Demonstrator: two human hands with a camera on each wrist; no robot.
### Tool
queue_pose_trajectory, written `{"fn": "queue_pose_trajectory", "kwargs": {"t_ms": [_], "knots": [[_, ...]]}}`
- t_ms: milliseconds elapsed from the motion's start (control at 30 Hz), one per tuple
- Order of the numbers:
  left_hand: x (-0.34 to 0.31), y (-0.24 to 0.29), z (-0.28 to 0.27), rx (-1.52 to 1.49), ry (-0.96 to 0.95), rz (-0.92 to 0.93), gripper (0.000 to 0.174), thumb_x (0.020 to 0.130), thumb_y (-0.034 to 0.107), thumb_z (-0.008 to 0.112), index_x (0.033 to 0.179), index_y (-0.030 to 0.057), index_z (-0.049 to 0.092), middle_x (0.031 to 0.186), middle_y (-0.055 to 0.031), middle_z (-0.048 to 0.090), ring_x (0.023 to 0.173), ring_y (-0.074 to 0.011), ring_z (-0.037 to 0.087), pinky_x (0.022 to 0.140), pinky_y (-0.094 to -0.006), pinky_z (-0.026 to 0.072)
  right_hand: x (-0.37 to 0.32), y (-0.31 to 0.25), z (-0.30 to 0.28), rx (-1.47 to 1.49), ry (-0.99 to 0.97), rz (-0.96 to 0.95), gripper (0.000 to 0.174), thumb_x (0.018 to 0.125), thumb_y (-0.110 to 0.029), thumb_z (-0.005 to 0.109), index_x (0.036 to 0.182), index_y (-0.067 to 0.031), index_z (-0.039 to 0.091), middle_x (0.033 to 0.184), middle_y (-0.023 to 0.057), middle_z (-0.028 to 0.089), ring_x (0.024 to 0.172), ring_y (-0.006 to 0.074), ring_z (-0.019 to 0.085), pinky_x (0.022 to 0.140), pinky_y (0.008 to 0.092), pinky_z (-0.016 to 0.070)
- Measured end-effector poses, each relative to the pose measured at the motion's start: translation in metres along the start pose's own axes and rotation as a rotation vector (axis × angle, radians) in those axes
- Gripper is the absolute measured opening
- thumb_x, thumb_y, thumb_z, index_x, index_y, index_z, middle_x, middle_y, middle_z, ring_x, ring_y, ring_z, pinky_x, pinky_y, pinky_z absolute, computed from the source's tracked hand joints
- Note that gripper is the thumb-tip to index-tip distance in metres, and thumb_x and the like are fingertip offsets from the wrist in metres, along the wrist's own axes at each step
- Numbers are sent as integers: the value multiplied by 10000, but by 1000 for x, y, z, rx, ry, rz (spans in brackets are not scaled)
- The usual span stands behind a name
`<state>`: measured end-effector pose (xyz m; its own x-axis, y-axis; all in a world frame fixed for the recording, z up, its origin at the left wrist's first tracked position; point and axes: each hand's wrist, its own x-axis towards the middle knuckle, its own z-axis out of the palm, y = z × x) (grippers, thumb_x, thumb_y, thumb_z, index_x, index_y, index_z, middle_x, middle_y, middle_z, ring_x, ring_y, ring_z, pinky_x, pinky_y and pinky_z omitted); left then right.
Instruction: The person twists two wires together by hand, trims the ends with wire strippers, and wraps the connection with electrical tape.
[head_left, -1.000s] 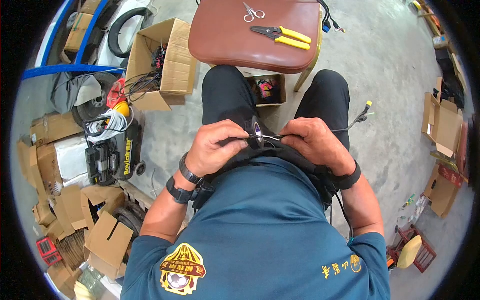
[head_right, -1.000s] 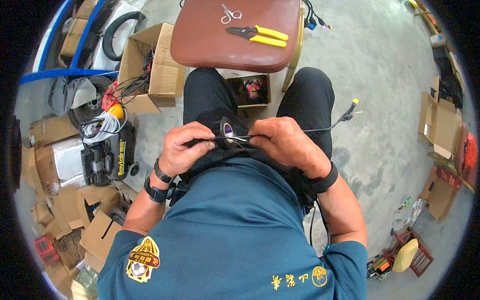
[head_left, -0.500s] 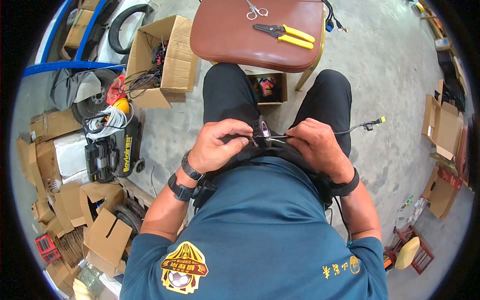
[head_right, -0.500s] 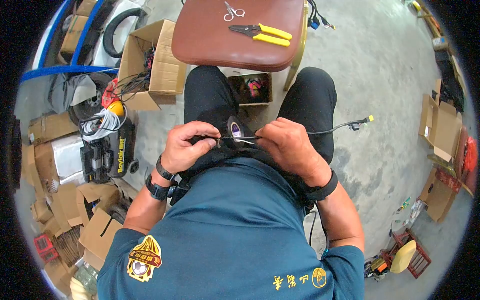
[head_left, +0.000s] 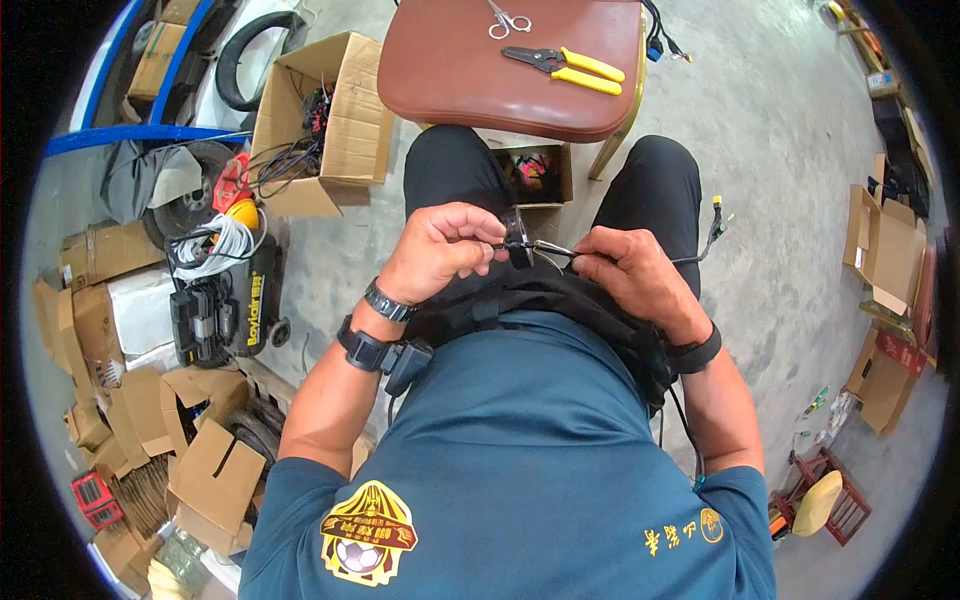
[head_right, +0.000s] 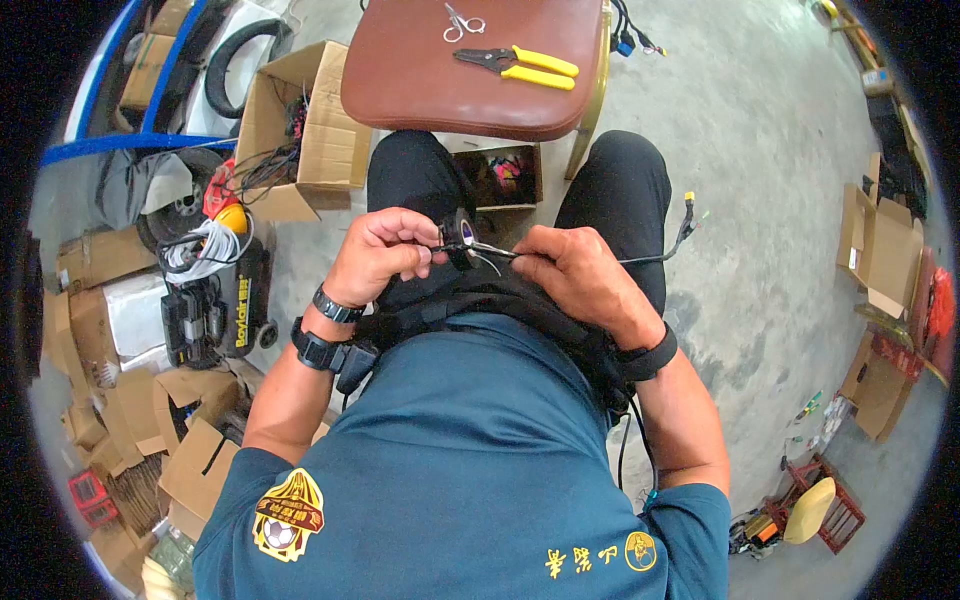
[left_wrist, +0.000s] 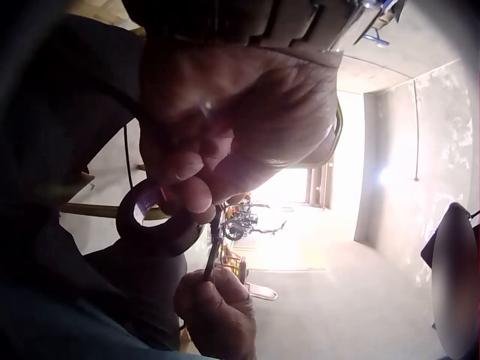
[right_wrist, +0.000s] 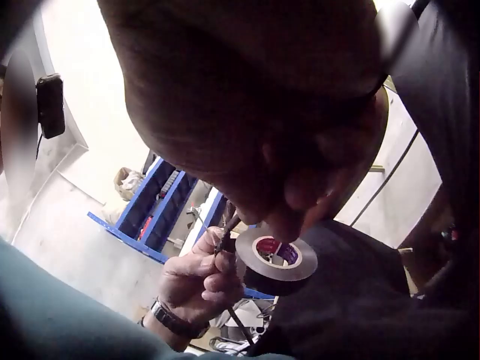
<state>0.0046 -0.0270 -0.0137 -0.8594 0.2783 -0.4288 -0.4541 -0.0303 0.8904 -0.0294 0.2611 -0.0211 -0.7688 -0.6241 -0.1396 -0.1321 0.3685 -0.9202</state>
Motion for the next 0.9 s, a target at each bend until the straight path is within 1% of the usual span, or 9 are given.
{"fn": "queue_pose_trajectory", "kwargs": {"t_ms": [100,233,333,500,633,900], "knots": [[0,2,0,7,5,-28,239,877,-24,622,1097,23,702,927,-75,742,742,-88,686,567,-183,481,0,1,1,24,-2,40,153,875,-118,705,950,14,683,799,209,681,778,354,695,699,402,537],[1,-4,-3,-54,-12,-33,239,889,-5,631,1115,27,704,907,-74,741,728,-79,679,559,-180,475,0,5,5,55,0,41,155,883,-123,697,953,15,683,792,205,678,768,346,692,697,400,533],[2,-4,0,-94,3,-52,232,899,14,642,1123,19,703,878,-60,735,687,-64,648,555,-183,469,1,6,5,64,-13,51,155,889,-127,689,955,13,684,786,205,675,762,345,689,694,401,531],[4,0,5,28,33,-67,170,918,76,688,1076,17,711,831,-46,719,615,-55,587,518,-182,422,2,6,6,40,-9,60,146,889,-125,687,941,12,678,790,204,673,768,347,689,693,406,530],[5,-3,6,90,43,-38,167,928,121,702,1061,21,715,804,-37,714,600,-48,575,505,-183,405,2,6,7,-10,16,8,140,878,-122,696,930,6,673,802,206,669,784,363,684,697,415,531],[7,-5,7,44,54,-58,133,944,132,684,1026,30,708,800,-32,704,593,-49,571,502,-190,412,2,10,6,-91,51,-80,126,864,-108,697,934,-5,676,832,203,669,824,386,677,714,439,537]]}}
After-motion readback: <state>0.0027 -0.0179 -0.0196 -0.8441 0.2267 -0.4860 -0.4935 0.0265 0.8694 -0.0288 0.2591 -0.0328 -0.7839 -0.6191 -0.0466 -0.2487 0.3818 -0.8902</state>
